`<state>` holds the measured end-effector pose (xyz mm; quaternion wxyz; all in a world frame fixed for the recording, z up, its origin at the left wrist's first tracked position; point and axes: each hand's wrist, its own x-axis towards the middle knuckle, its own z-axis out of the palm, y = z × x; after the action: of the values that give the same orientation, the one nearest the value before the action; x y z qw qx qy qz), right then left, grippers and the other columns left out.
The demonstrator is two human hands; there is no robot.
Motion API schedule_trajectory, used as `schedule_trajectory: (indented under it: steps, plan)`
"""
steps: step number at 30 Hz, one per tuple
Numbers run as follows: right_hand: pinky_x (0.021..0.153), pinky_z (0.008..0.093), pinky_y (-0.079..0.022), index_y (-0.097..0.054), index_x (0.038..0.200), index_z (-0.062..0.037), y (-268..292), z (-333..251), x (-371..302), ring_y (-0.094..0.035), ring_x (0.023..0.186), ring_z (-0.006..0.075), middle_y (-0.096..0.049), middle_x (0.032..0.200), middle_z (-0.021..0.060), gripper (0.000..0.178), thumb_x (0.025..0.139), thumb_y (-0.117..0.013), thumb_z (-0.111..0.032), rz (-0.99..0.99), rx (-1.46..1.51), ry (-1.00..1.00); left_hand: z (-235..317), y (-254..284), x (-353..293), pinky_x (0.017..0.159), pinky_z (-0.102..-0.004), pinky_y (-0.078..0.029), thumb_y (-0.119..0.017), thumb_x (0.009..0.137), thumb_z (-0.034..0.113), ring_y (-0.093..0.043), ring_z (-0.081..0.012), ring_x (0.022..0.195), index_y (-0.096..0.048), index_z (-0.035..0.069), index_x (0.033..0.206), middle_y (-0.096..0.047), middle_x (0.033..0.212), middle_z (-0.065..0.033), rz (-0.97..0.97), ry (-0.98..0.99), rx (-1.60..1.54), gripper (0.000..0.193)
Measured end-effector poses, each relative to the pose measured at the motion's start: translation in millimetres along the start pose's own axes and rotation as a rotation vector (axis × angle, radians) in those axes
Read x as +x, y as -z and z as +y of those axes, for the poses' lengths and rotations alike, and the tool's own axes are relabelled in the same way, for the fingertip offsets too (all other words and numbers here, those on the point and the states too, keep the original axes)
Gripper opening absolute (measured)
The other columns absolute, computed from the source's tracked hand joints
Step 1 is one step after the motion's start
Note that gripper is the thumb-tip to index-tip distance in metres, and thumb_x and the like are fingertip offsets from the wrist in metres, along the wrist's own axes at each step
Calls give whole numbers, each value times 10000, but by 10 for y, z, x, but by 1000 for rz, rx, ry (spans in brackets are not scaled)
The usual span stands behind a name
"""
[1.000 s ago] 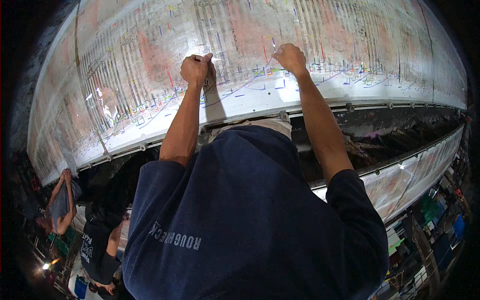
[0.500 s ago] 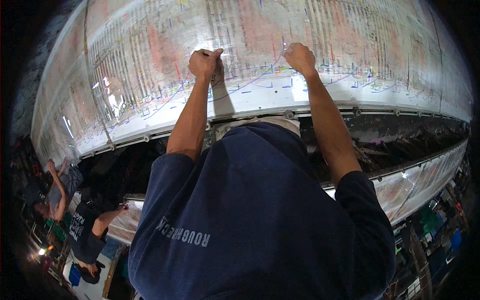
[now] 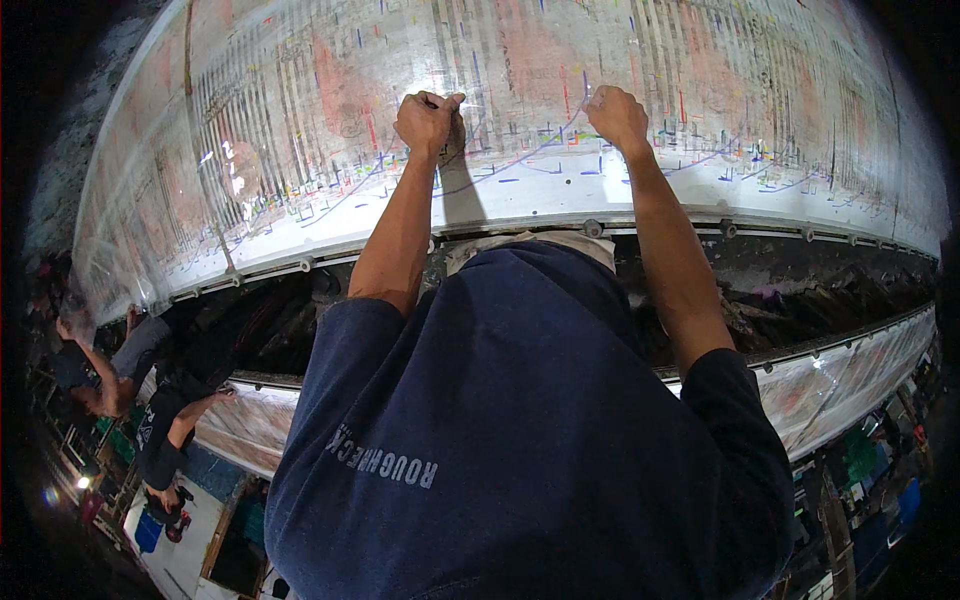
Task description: The person smooths a stencil onto a long printing table, picks up a plastic bag, and then retrieves a screen frame and a container of ink.
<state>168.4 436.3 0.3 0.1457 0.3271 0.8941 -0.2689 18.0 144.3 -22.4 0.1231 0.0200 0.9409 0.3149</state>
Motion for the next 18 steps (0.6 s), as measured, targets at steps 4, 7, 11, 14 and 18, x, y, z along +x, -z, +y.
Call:
schedule_trajectory:
  steps: [4,7,11,14,18]
  plan:
    - [860,504,-530,-678,1108,-64,-14,-40,-58,-700,993,415,-736,1018,212,325,886,-719,-298,36,-22,-5,115,-47,-98,833,-519,-474,-856,784,358,-690,-345,855,-700,69,1135,-726,916,-153,115,-87,190,482]
    - [868,523,-525,-599,1198,-52,-65,-47,-165,-681,1015,444,-710,1065,235,357,887,-687,-205,152,63,27,208,-125,-222,863,-522,-441,-709,901,297,-634,-349,954,-599,170,1355,-644,1027,-165,73,-356,359,485]
    - [931,494,-505,-590,1203,-34,-174,163,-390,-636,1084,434,-676,1111,229,363,863,-693,-110,275,115,235,303,-227,-348,869,-518,-418,-522,1014,307,-552,-341,1037,-540,319,1455,-535,1089,-147,-56,-556,380,442]
    - [956,480,-501,-627,1149,-18,-143,639,-661,-611,1098,420,-660,1113,222,320,838,-693,-63,429,193,412,384,-260,-396,878,-527,-420,-600,975,420,-538,-355,1065,-568,283,1410,-537,1108,-149,-8,-546,349,458]
    - [969,454,-504,-668,1139,-61,325,1516,-823,-614,1120,386,-652,1131,194,335,826,-730,-160,605,-102,117,530,-264,-447,897,-575,-428,-695,897,540,-532,-379,1093,-602,233,1293,-538,1109,-170,-32,-470,357,509]
